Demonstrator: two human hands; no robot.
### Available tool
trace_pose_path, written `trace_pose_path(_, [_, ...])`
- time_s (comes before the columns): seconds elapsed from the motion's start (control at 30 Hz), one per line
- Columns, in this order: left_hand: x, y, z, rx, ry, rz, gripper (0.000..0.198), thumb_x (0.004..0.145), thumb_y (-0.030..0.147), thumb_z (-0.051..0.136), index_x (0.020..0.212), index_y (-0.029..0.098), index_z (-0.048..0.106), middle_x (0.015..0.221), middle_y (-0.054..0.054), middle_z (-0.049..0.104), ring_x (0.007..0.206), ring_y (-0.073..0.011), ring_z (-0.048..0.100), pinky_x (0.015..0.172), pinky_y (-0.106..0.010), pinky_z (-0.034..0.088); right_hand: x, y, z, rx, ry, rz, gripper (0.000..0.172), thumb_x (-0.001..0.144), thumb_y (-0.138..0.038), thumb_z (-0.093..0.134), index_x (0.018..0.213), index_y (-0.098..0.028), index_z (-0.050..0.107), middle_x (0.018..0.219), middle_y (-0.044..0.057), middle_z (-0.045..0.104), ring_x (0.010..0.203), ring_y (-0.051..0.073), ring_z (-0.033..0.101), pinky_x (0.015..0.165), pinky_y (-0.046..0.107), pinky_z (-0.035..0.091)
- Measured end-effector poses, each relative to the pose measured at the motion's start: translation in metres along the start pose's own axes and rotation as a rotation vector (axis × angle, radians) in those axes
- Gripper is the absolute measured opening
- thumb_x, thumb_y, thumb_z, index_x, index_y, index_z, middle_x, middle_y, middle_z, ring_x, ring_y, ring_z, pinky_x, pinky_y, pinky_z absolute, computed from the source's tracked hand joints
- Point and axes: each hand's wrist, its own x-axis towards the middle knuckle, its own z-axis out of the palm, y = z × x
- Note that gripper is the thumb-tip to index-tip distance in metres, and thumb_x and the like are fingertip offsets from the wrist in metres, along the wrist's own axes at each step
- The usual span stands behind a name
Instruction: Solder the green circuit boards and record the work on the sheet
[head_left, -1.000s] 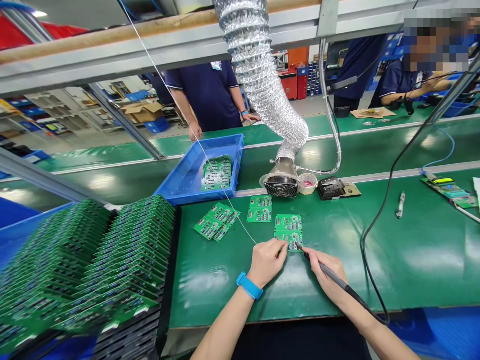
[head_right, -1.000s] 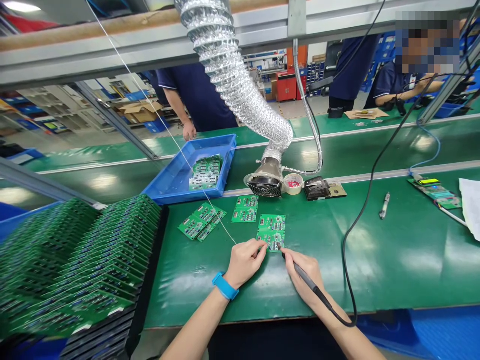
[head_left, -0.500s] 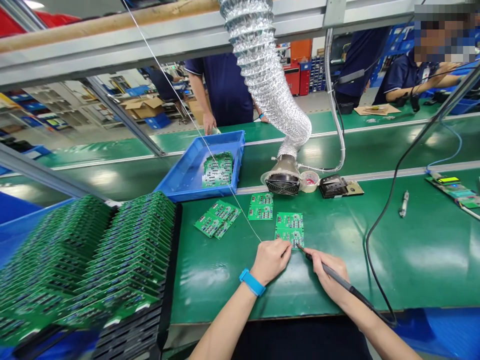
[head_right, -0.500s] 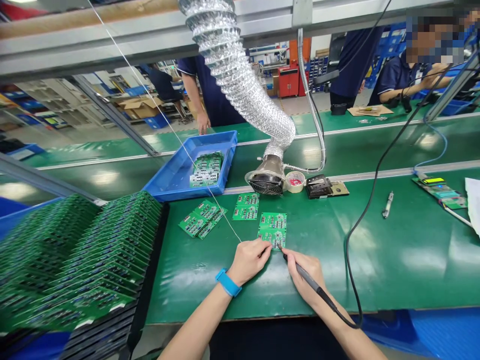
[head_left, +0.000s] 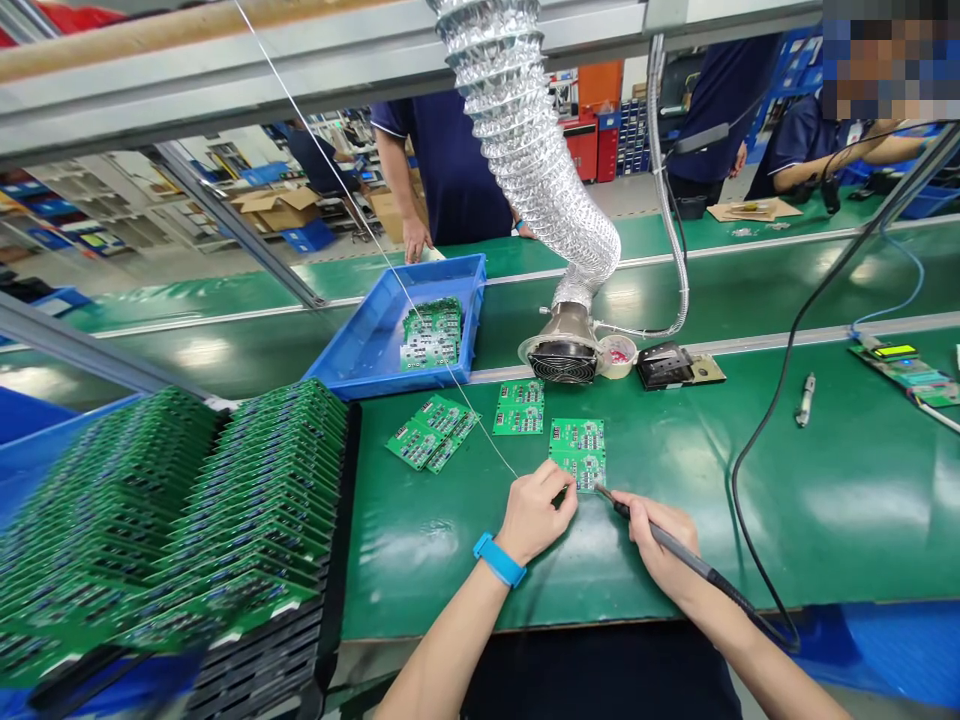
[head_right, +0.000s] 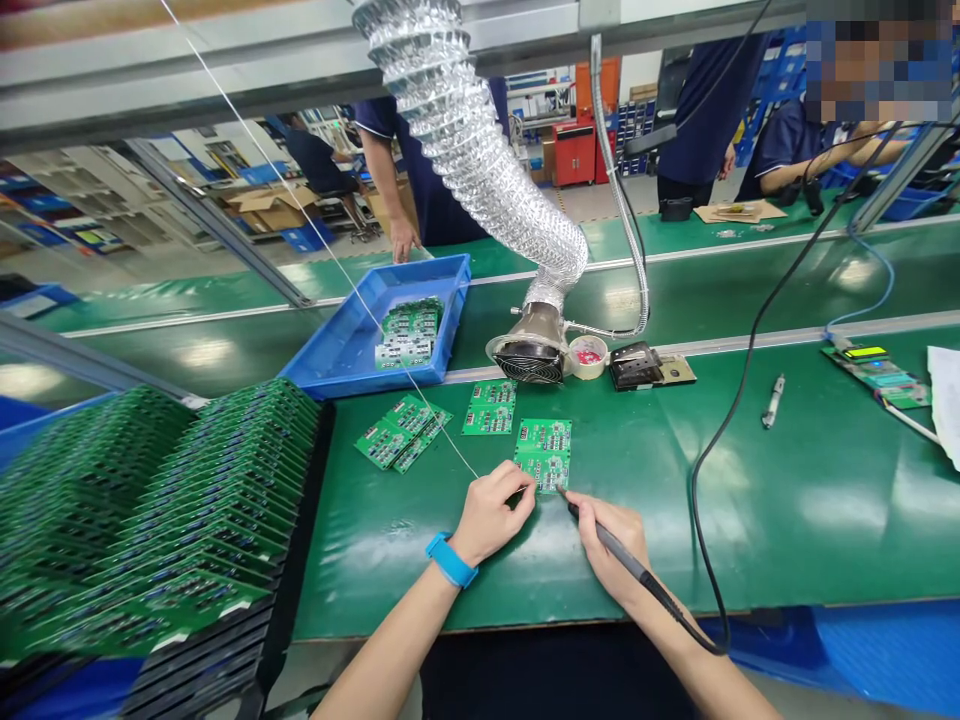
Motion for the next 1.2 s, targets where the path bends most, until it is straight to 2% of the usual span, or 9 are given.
trace_pose_path(0.13, [-0.001,-0.001,0.003,0.055,-0.035,0.053,0.018,0.092,0.019,0.052,0.08,0.019,0.065,0.078,-0.002,0.061,0.066,-0.0115,0.058,0.062,-0.024,0.045,0.0,0.0,0.0,0.007,-0.024,-0.021,0.032,0.101,-0.02,0.045,0.102,-0.016,0.077,0.075,0.004,0.074,0.066,0.018,0.073,0.071,0.029,0.064])
trace_pose_path(0.3, [-0.001,-0.001,0.006,0.113,-0.067,0.09,0.02,0.093,0.018,0.052,0.079,0.019,0.066,0.077,-0.002,0.06,0.063,-0.0114,0.056,0.061,-0.025,0.045,-0.004,0.005,0.003,0.023,-0.065,-0.054,0.029,0.1,-0.017,0.047,0.105,-0.018,0.076,0.092,0.006,0.077,0.074,0.02,0.075,0.068,0.031,0.062])
trace_pose_path(0.43, [0.0,0.0,0.007,0.133,-0.094,0.125,0.021,0.094,0.019,0.051,0.079,0.019,0.067,0.077,-0.002,0.06,0.062,-0.0119,0.055,0.061,-0.025,0.045,-0.007,0.008,0.005,0.031,-0.087,-0.051,0.029,0.099,-0.016,0.047,0.107,-0.02,0.075,0.095,0.006,0.077,0.078,0.022,0.075,0.069,0.033,0.062])
trace_pose_path(0.53, [0.0,0.0,0.006,0.069,-0.068,0.096,0.021,0.096,0.02,0.051,0.083,0.019,0.067,0.078,-0.003,0.061,0.066,-0.0122,0.058,0.063,-0.025,0.046,-0.006,0.007,0.004,0.033,-0.078,-0.057,0.029,0.099,-0.016,0.047,0.106,-0.02,0.075,0.094,0.005,0.077,0.075,0.021,0.075,0.067,0.033,0.062])
trace_pose_path(0.7, [0.003,0.0,0.005,-0.13,0.019,-0.04,0.017,0.096,0.018,0.05,0.1,0.019,0.067,0.089,-0.005,0.064,0.076,-0.0129,0.061,0.07,-0.024,0.049,0.0,0.0,0.001,0.05,-0.009,0.014,0.029,0.101,-0.019,0.047,0.105,-0.018,0.076,0.081,0.005,0.076,0.068,0.02,0.073,0.069,0.031,0.062])
trace_pose_path(0.77, [0.005,0.001,0.005,-0.164,-0.003,-0.069,0.017,0.096,0.017,0.05,0.102,0.02,0.065,0.093,-0.005,0.063,0.077,-0.0129,0.061,0.069,-0.024,0.048,0.001,-0.001,0.001,0.05,0.01,0.044,0.03,0.101,-0.021,0.047,0.105,-0.017,0.076,0.077,0.005,0.074,0.068,0.019,0.073,0.071,0.032,0.063])
trace_pose_path(0.87, [0.006,0.002,0.004,-0.168,-0.046,-0.095,0.013,0.095,0.016,0.049,0.095,0.02,0.061,0.093,-0.004,0.061,0.076,-0.013,0.058,0.068,-0.024,0.047,0.002,-0.001,0.001,0.056,0.02,0.062,0.03,0.102,-0.023,0.047,0.106,-0.017,0.076,0.073,0.004,0.072,0.067,0.019,0.072,0.074,0.034,0.063])
trace_pose_path(1.0, [0.006,0.002,0.004,-0.155,-0.077,-0.09,0.012,0.094,0.015,0.048,0.09,0.02,0.058,0.091,-0.004,0.059,0.074,-0.013,0.056,0.067,-0.025,0.046,0.004,0.0,0.002,0.067,-0.018,0.092,0.031,0.102,-0.027,0.047,0.107,-0.017,0.076,0.069,0.004,0.071,0.065,0.02,0.072,0.075,0.035,0.063])
trace_pose_path(1.2, [0.007,0.0,0.006,-0.129,-0.095,-0.057,0.012,0.095,0.016,0.047,0.092,0.02,0.058,0.09,-0.004,0.059,0.079,-0.015,0.059,0.072,-0.027,0.048,0.004,0.003,0.004,0.049,-0.055,0.121,0.034,0.102,-0.032,0.046,0.107,-0.017,0.076,0.073,0.005,0.072,0.067,0.02,0.072,0.073,0.033,0.063])
